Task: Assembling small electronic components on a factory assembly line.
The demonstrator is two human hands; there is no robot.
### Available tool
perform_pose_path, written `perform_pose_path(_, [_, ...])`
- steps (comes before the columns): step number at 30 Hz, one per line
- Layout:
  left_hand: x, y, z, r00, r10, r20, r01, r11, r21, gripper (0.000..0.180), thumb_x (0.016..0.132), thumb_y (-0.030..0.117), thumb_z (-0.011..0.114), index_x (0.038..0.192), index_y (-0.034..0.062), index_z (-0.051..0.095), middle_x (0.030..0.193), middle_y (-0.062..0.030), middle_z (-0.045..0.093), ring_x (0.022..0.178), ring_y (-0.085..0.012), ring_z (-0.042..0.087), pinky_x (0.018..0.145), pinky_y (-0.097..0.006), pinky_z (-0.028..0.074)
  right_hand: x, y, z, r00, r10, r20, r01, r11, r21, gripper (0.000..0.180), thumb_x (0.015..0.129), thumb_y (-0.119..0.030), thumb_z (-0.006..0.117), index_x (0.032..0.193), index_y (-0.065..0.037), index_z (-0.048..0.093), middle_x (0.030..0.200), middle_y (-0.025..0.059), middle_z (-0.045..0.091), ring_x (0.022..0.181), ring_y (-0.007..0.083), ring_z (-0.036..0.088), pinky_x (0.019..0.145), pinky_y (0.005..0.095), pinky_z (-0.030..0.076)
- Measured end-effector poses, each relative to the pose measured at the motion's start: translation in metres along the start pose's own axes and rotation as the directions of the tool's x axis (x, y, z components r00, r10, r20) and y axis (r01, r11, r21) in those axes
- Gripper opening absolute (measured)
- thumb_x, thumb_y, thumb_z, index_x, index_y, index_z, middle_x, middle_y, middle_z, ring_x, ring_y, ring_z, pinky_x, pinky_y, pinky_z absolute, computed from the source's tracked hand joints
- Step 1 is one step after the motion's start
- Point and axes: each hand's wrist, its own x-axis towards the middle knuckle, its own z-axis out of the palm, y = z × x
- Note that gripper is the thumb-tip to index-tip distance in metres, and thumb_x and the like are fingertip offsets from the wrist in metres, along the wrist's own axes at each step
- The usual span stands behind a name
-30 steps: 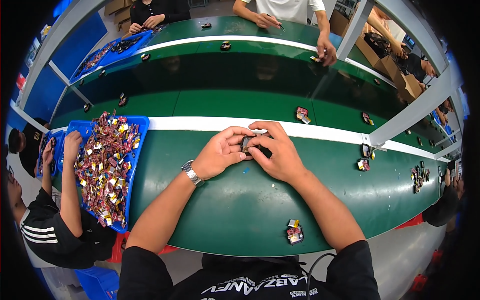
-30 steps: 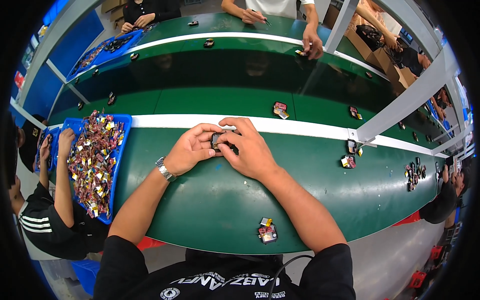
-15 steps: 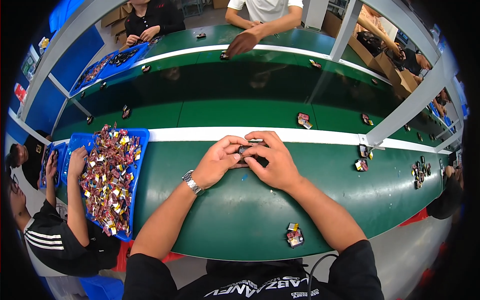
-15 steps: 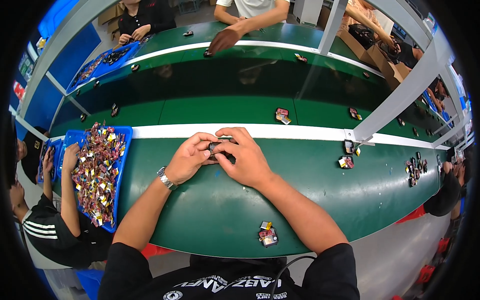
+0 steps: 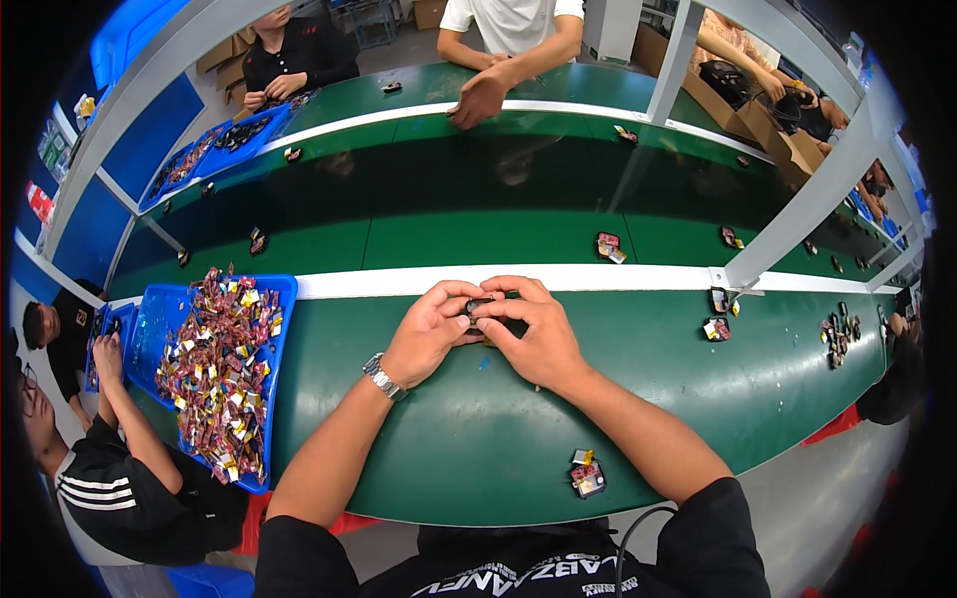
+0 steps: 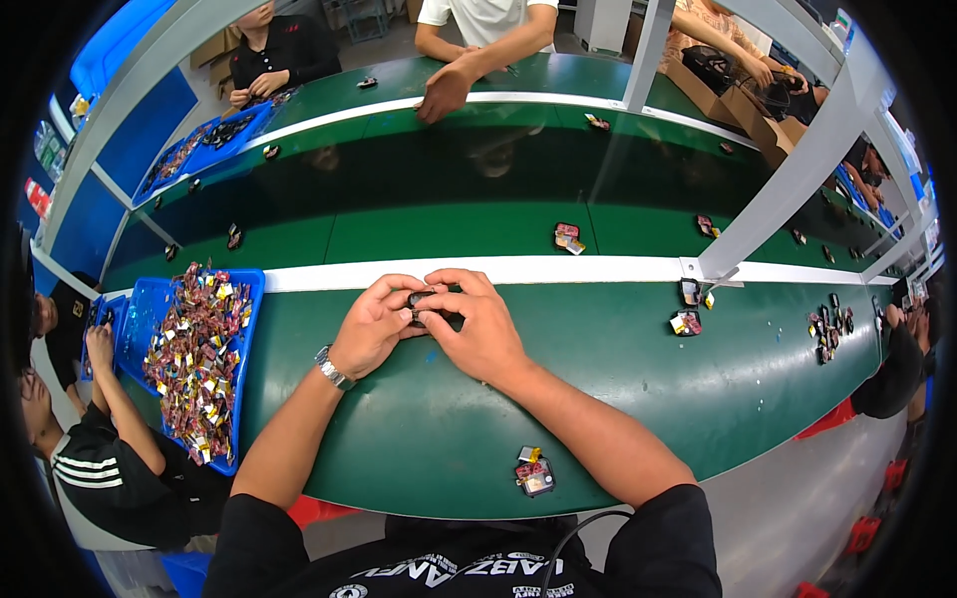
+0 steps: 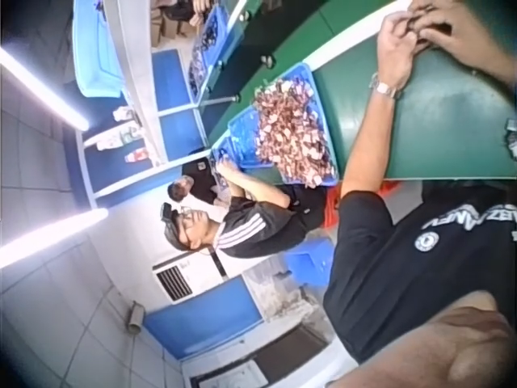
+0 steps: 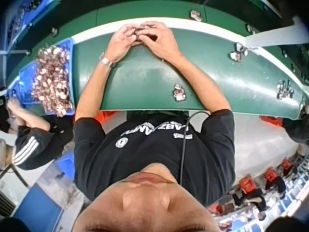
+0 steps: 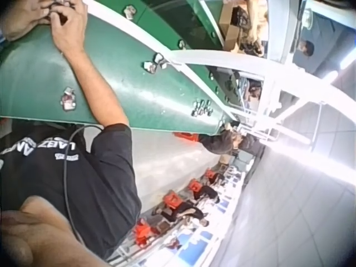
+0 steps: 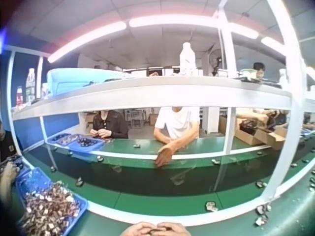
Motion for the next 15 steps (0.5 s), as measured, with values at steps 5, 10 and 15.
perform_pose_path(5, [0.0,0.0002,0.0008,1.0,0.012,-0.001,-0.012,1.0,-0.028,0.026,0.1,0.009,0.049,0.126,0.0066,0.047,0.136,-0.0151,0.054,0.119,-0.0207,0.058,0.098,-0.037,0.051,-0.0003,-0.0015,0.0002,0.999,-0.041,-0.013,0.04,0.999,-0.032,0.013,0.082,-0.009,0.071,0.094,-0.008,0.075,0.118,0.0052,0.063,0.11,0.0248,0.055,0.092,0.0365,0.049])
perform_pose_path(10, [0.0002,-0.0021,-0.0015,1.0,0.013,-0.016,-0.014,0.999,-0.049,0.023,0.1,0.01,0.05,0.123,0.006,0.047,0.135,-0.0174,0.055,0.118,-0.0224,0.058,0.099,-0.041,0.051,-0.002,-0.0011,0.001,1.0,0.006,-0.019,-0.006,1.0,-0.003,0.014,0.083,-0.009,0.072,0.096,-0.009,0.076,0.122,0.0052,0.063,0.111,0.0241,0.056,0.093,0.0358,0.049])
perform_pose_path(15, [0.001,-0.002,-0.001,0.999,0.015,-0.031,-0.017,0.999,-0.045,0.024,0.099,0.01,0.052,0.122,0.0056,0.047,0.135,-0.018,0.055,0.117,-0.0226,0.059,0.099,-0.043,0.051,-0.0032,-0.0024,0.0019,0.999,0.048,0.002,-0.048,0.999,0.025,0.014,0.084,-0.01,0.071,0.097,-0.01,0.076,0.123,0.0053,0.063,0.114,0.025,0.056,0.096,0.0366,0.047])
